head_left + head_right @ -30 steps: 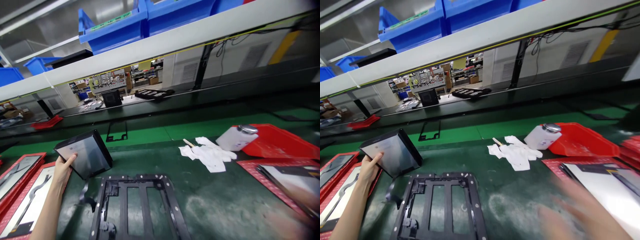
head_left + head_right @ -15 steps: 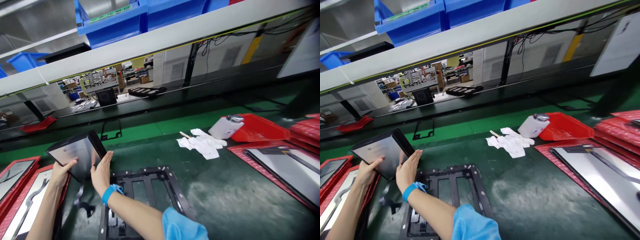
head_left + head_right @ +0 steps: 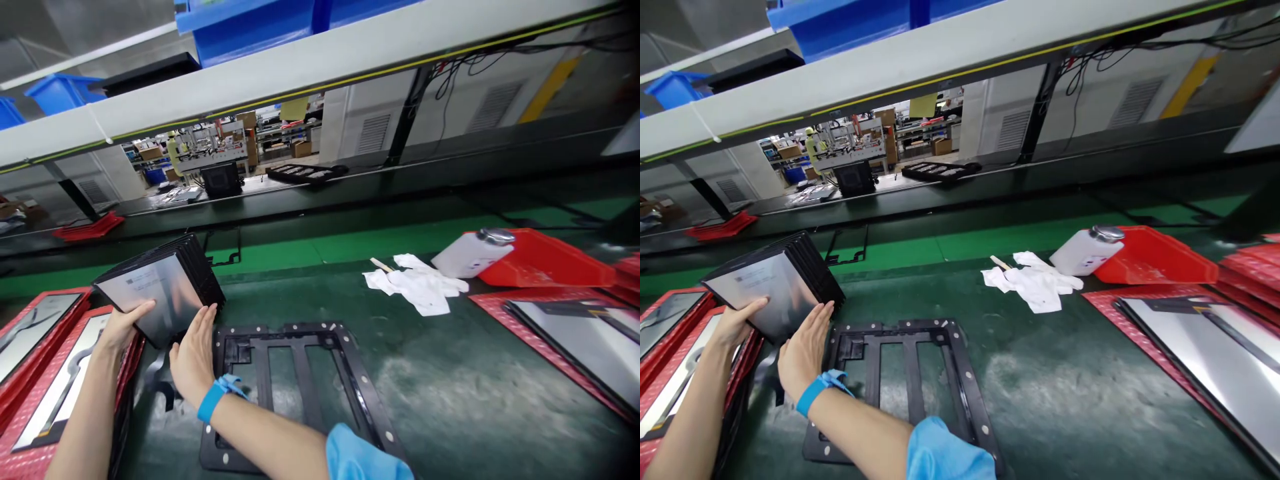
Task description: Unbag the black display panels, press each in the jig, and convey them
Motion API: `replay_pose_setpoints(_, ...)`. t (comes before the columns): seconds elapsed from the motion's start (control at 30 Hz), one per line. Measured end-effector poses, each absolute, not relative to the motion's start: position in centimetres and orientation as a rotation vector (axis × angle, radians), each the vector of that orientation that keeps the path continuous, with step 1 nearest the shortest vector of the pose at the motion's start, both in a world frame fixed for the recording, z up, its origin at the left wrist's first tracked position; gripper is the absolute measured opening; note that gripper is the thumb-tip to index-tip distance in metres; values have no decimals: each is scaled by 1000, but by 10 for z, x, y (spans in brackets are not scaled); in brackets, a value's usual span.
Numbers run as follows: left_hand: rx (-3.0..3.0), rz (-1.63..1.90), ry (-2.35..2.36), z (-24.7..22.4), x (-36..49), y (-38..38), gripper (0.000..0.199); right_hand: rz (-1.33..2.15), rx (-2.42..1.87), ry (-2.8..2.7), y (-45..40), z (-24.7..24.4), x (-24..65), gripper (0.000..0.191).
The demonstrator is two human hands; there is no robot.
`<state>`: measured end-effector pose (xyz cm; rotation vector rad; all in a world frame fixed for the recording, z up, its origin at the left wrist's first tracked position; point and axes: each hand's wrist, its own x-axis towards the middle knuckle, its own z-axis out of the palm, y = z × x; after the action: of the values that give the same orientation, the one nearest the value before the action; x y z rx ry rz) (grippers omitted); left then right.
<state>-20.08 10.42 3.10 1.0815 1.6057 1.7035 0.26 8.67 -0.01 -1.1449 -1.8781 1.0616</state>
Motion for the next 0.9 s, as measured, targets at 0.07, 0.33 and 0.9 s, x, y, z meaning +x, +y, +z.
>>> replay_pose_setpoints(0.07, 1091, 1697, 1608, 30, -202, 103, 27, 1108, -1144, -1937, 84, 7, 15, 89)
replay_pose_setpoints(0.33, 1233, 1799, 1593, 23, -178, 113, 26, 534, -486, -2207, 155, 149, 90, 62)
replay_pose_setpoints(0.9, 1815, 1346, 1932, 99, -141, 226, 46, 945, -1069, -1731, 233, 113, 256, 51)
